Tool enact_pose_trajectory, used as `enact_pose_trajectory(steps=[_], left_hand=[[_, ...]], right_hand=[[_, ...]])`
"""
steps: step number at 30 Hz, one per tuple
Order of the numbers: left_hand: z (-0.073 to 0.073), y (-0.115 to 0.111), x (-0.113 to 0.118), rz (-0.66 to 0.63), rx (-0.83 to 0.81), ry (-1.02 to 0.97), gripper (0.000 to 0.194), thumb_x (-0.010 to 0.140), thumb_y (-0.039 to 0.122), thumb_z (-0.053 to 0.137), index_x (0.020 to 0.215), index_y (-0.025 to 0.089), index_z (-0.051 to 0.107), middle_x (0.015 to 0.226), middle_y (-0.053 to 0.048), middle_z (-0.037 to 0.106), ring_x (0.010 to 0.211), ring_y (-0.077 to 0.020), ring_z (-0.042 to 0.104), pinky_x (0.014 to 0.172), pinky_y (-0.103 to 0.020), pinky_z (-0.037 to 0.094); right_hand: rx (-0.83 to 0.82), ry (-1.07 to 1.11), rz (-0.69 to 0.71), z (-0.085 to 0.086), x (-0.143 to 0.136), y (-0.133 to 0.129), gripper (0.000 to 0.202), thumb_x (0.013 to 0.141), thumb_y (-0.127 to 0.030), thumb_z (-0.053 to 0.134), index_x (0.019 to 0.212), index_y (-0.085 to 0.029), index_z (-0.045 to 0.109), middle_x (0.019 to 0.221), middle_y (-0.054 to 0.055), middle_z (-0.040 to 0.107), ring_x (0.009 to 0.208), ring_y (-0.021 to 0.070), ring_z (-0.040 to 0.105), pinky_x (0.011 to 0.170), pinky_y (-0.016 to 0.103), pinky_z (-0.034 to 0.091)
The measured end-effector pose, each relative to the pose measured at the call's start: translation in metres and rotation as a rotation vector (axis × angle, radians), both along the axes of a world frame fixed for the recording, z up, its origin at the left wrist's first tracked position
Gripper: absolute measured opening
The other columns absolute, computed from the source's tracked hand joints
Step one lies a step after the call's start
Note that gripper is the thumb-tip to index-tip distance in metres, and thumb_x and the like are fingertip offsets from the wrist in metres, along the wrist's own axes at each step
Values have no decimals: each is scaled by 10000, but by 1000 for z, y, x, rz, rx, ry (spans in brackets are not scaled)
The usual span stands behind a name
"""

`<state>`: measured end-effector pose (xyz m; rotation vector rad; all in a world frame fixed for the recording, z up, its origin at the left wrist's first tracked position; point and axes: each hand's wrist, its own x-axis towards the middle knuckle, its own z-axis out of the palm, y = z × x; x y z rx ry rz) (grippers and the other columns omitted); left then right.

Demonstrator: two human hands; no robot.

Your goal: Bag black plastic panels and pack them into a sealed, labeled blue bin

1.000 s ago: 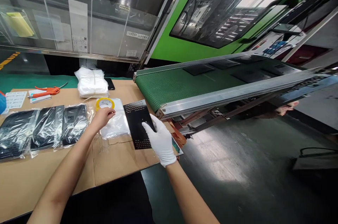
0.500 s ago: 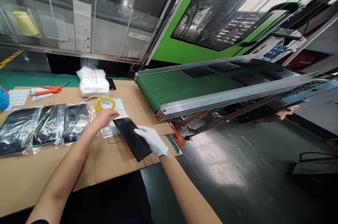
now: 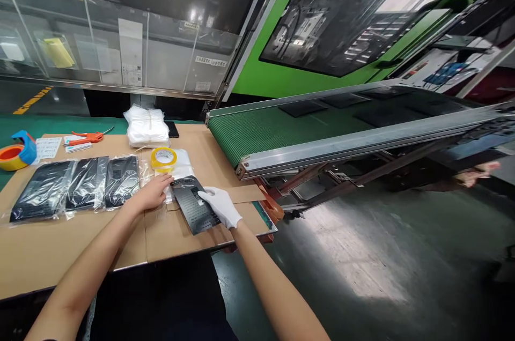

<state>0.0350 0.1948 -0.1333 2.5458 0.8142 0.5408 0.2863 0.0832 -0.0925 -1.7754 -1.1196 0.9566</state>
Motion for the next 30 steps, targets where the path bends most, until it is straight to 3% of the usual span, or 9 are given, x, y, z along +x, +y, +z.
enact_pose_trajectory(steps=[3, 6, 12, 18, 25, 30], left_hand=[[-8, 3, 10, -23, 51, -20, 739, 766, -58, 491, 1461, 182, 568, 1559, -132, 524, 1517, -268, 391, 1254, -501, 342], [-16, 11, 16, -25, 72, -72, 727, 777, -70, 473, 1443, 199, 584, 1525, -113, 567, 1482, -242, 448, 1236, -494, 372], [-21, 22, 18, 7, 90, -151, 653, 800, -46, 460, 1394, 170, 620, 1470, -114, 621, 1411, -209, 538, 1220, -449, 397], [-20, 23, 11, 120, 85, -167, 682, 803, -42, 461, 1434, 186, 582, 1499, -99, 597, 1409, -210, 542, 1216, -463, 412], [-34, 23, 8, 111, 143, -137, 525, 889, 23, 452, 1331, 190, 679, 1414, -101, 666, 1331, -229, 616, 1171, -451, 468], [-40, 25, 9, 82, 162, -164, 573, 870, -2, 437, 1362, 189, 661, 1434, -102, 650, 1369, -228, 584, 1193, -457, 437]], right_hand=[[15, 153, -24, -5, -6, 7, 274, 689, -348, 776, 885, -160, 812, 913, 61, 810, 895, 235, 720, 859, 362, 560], [51, 202, -17, -3, -9, 11, 275, 691, -349, 785, 889, -161, 815, 962, 72, 813, 948, 232, 716, 890, 359, 563], [77, 187, 19, 7, -5, 20, 260, 711, -349, 783, 887, -162, 821, 987, 77, 812, 993, 244, 712, 909, 363, 560], [72, 125, -14, 7, 7, 24, 197, 722, -270, 756, 861, -141, 808, 965, 100, 812, 962, 244, 721, 922, 381, 561], [52, 93, 106, 8, 14, 19, 247, 708, -304, 793, 905, -158, 829, 1042, 95, 812, 1076, 280, 714, 1033, 404, 523], [59, 77, 108, 2, 21, 22, 286, 771, -353, 747, 957, -153, 831, 1116, 107, 799, 1148, 279, 693, 1076, 407, 503]])
